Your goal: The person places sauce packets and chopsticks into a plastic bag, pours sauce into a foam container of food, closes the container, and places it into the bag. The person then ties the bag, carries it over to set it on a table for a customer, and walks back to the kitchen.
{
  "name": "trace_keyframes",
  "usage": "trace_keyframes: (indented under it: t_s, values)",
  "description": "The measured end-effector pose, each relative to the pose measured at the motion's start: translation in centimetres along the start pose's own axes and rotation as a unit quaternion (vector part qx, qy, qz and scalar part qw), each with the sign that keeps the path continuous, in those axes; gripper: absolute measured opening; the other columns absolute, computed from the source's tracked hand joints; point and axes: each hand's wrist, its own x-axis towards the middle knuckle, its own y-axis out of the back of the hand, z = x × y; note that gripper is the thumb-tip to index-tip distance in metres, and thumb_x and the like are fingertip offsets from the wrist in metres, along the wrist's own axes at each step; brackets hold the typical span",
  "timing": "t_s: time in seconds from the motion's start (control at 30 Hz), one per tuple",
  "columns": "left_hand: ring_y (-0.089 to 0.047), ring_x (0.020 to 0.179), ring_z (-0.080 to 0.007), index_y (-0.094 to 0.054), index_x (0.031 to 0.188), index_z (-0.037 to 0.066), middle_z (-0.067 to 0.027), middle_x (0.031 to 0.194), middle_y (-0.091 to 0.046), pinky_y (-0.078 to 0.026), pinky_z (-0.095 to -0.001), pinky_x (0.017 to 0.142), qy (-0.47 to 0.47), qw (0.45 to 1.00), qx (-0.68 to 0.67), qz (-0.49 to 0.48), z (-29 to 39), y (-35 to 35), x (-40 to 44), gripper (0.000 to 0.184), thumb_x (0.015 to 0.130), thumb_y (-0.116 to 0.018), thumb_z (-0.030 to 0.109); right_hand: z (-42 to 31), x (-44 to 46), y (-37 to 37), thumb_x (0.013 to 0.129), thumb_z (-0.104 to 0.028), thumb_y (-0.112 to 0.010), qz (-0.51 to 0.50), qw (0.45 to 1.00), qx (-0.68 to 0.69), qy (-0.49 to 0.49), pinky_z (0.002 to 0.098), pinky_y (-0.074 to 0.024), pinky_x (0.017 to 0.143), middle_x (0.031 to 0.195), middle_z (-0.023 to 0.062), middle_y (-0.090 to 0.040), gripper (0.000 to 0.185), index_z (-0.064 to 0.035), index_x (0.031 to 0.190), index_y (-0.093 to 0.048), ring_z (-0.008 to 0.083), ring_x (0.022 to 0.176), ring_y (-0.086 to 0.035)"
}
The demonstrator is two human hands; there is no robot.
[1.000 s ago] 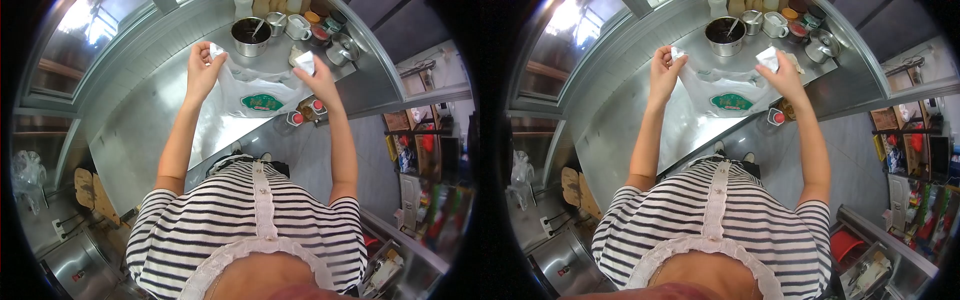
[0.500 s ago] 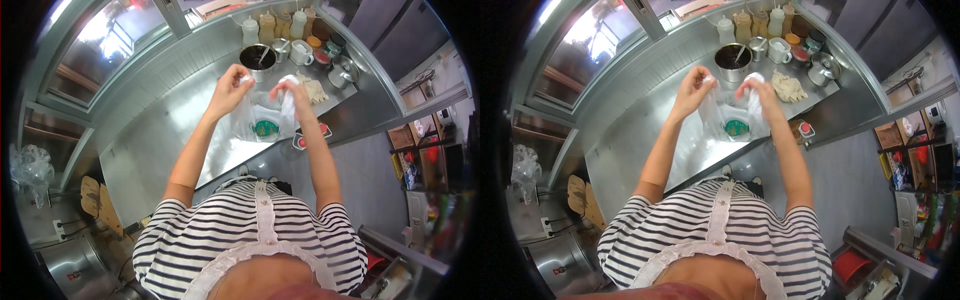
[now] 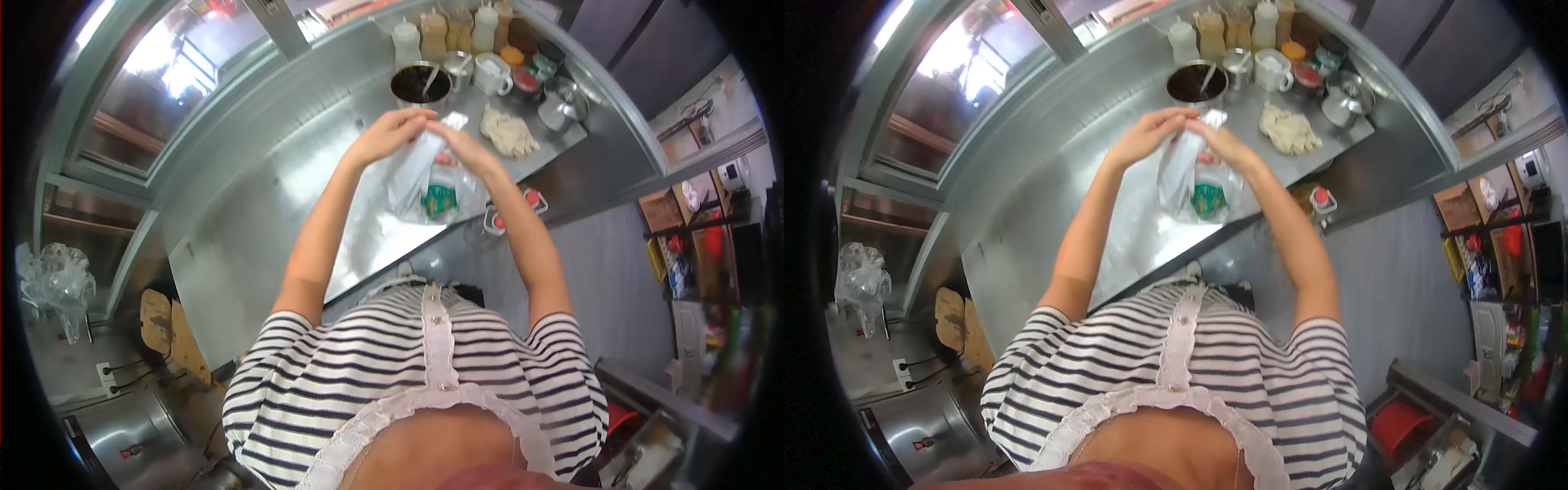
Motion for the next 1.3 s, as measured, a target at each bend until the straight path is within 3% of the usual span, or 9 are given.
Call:
trace_keyframes:
  t_s: [0.2,0.33,0.53,0.67,0.73,0.8,1.03,1.13,1.3]
  values:
    - [-0.053,0.080,-0.0086,-0.056,0.099,-0.002,-0.0040,0.092,-0.059,-0.043,-0.0221,0.072,0.006,0.990,0.064,0.127,-2.6,-0.9,-1.2,0.023,0.084,-0.054,0.014,0.6,0.6,-0.1,0.089,-0.038,-0.035,-0.086,0.988,0.126,0.037,0.0202,-0.0336,0.038,0.051,0.0015,-0.046,0.038,-0.0057,0.084,-0.053,0.0088,0.042,-0.044]
    - [-0.052,0.083,-0.0097,-0.053,0.103,0.000,-0.0065,0.095,-0.057,-0.042,-0.0231,0.074,-0.039,0.971,0.017,0.235,-3.8,-2.1,-1.9,0.025,0.083,-0.054,0.015,1.5,1.2,0.8,0.086,-0.029,-0.049,0.016,0.970,0.212,0.116,0.0233,-0.0390,0.042,0.068,0.0076,-0.056,0.027,-0.0021,0.088,-0.054,0.0136,0.053,-0.054]
    - [-0.048,0.097,-0.0116,-0.038,0.117,0.003,-0.0098,0.111,-0.050,-0.039,-0.0270,0.083,-0.119,0.985,0.015,0.128,-3.9,-4.5,-2.4,0.052,0.074,-0.064,0.017,2.3,0.9,2.2,0.083,-0.021,-0.053,-0.035,0.980,0.188,0.054,0.0228,-0.0387,0.049,0.072,0.0049,-0.056,0.020,-0.0022,0.088,-0.057,0.0105,0.059,-0.051]
    - [-0.051,0.082,-0.0128,-0.053,0.097,0.003,-0.0061,0.088,-0.057,-0.040,-0.0276,0.075,-0.006,0.999,-0.011,0.041,-6.9,-2.9,-0.9,0.025,0.075,-0.057,0.016,2.2,0.3,1.2,0.080,-0.015,-0.058,-0.034,0.991,-0.035,0.128,0.0238,-0.0389,0.059,0.072,0.0003,-0.055,0.012,-0.0035,0.081,-0.059,0.0081,0.067,-0.050]
    - [-0.050,0.072,-0.0123,-0.057,0.087,0.003,-0.0046,0.079,-0.058,-0.040,-0.0273,0.070,-0.012,0.998,-0.019,0.061,-7.9,-2.6,-0.4,0.020,0.079,-0.049,0.020,3.4,0.9,0.9,0.074,-0.011,-0.062,-0.004,0.969,-0.113,0.219,0.0300,-0.0408,0.058,0.075,0.0044,-0.056,0.016,-0.0036,0.086,-0.054,0.0155,0.067,-0.052]
    - [-0.049,0.081,-0.0101,-0.057,0.093,0.004,-0.0019,0.088,-0.057,-0.038,-0.0235,0.076,0.119,0.993,-0.001,-0.015,-8.2,-1.5,0.2,0.028,0.084,-0.040,0.025,3.3,0.9,0.2,0.070,-0.009,-0.062,0.204,0.772,-0.469,0.378,0.0353,-0.0417,0.059,0.079,0.0085,-0.053,0.020,-0.0042,0.084,-0.048,0.0245,0.073,-0.052]
    - [-0.049,0.079,-0.0098,-0.060,0.091,0.003,-0.0019,0.083,-0.057,-0.037,-0.0235,0.073,0.265,0.952,-0.152,0.019,-3.9,-2.0,0.3,0.035,0.083,-0.053,0.037,4.4,1.2,-0.7,0.062,-0.005,-0.058,0.316,0.656,-0.532,0.431,0.0354,-0.0434,0.058,0.076,0.0056,-0.046,0.020,-0.0079,0.080,-0.050,0.0235,0.072,-0.050]
    - [-0.053,0.074,-0.0120,-0.062,0.081,0.001,-0.0055,0.079,-0.060,-0.042,-0.0260,0.066,0.203,0.912,-0.333,0.126,-5.9,-2.8,0.6,0.028,0.075,-0.065,0.028,3.4,0.8,-0.6,0.064,-0.006,-0.059,0.310,0.598,-0.552,0.491,0.0340,-0.0422,0.056,0.072,0.0037,-0.046,0.011,-0.0084,0.073,-0.052,0.0203,0.068,-0.049]
    - [-0.050,0.070,-0.0107,-0.060,0.089,0.003,-0.0025,0.078,-0.058,-0.039,-0.0230,0.066,0.170,0.918,-0.272,0.232,-7.7,-2.4,0.3,0.023,0.075,-0.065,0.020,5.1,-1.2,-0.5,0.069,-0.011,-0.062,0.304,0.601,-0.568,0.472,0.0334,-0.0389,0.052,0.064,0.0039,-0.044,0.012,-0.0073,0.065,-0.051,0.0213,0.063,-0.048]
